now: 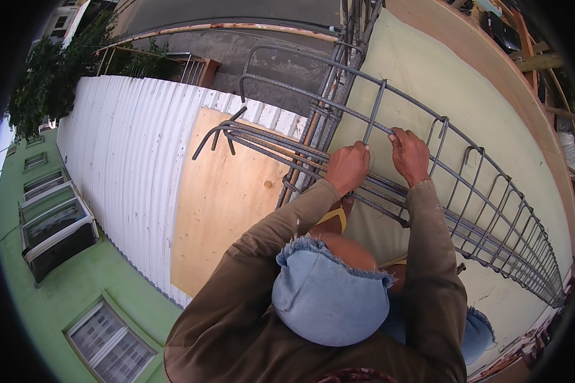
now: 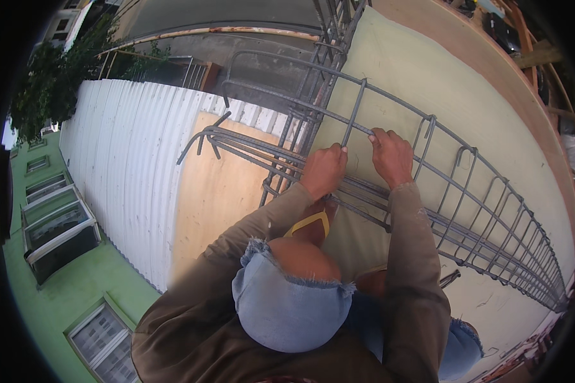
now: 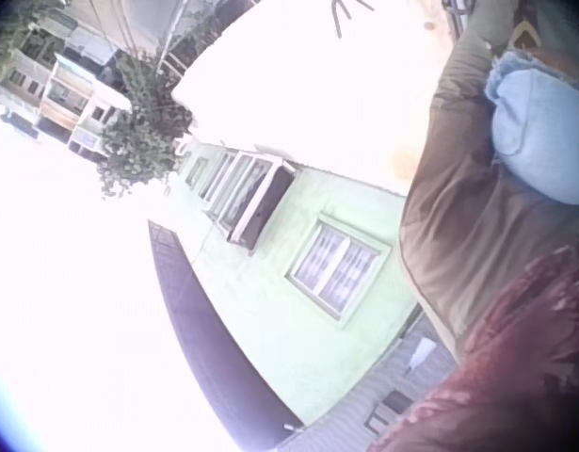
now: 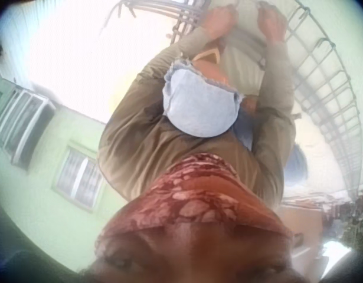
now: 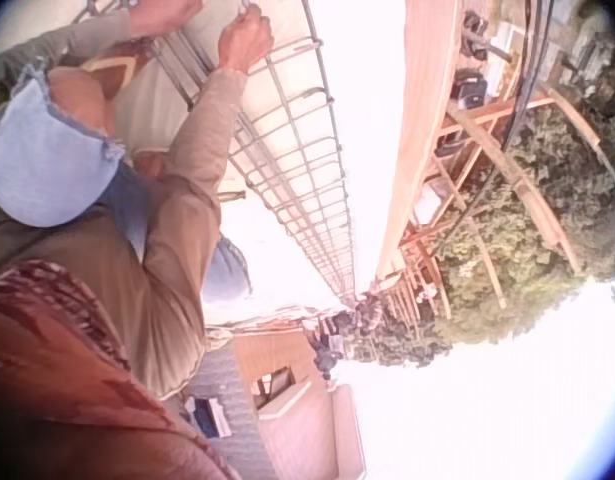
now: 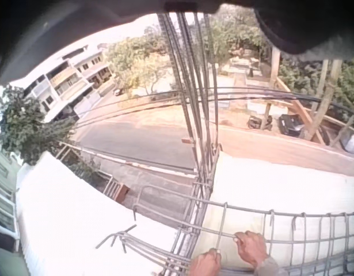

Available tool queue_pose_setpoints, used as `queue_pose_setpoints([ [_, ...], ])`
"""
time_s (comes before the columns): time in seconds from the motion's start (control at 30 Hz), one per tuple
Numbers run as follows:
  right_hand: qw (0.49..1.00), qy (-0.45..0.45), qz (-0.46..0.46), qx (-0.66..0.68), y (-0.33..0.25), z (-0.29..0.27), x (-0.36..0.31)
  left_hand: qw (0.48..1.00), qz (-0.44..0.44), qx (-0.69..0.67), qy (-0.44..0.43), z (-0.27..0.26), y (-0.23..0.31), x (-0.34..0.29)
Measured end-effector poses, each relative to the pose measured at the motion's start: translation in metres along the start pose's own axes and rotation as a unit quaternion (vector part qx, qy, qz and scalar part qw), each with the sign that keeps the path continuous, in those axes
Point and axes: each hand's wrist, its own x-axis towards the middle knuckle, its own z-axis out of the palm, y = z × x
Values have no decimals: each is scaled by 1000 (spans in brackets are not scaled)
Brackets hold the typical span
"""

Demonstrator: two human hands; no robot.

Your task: The person assembles a rebar cage on a construction site by tying intersecting steel bars with wire using pliers. They move along the structure, positioning and securing each joint methodically.

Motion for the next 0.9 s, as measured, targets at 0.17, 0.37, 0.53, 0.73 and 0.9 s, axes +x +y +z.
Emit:
queue_pose_setpoints([
  [0.17, 998, -58, 23, 11, 4, -3, 2, 999, 7, -38, 1, -6, 3, -6],
  [0.37, 997, -77, 21, 13, 7, -3, 5, 959, 100, -6, 264, -61, -39, 8],
  [0.53, 995, -88, 33, 20, 9, 0, 9, 933, -103, 99, 329, -180, -161, 77],
  [0.73, 995, -88, 40, 22, 3, -9, 11, 977, -204, -19, 56, -214, -228, 108],
  [0.9, 991, -112, 61, 51, 4, -15, 18, 967, -226, -74, 88, -203, -232, 107],
])
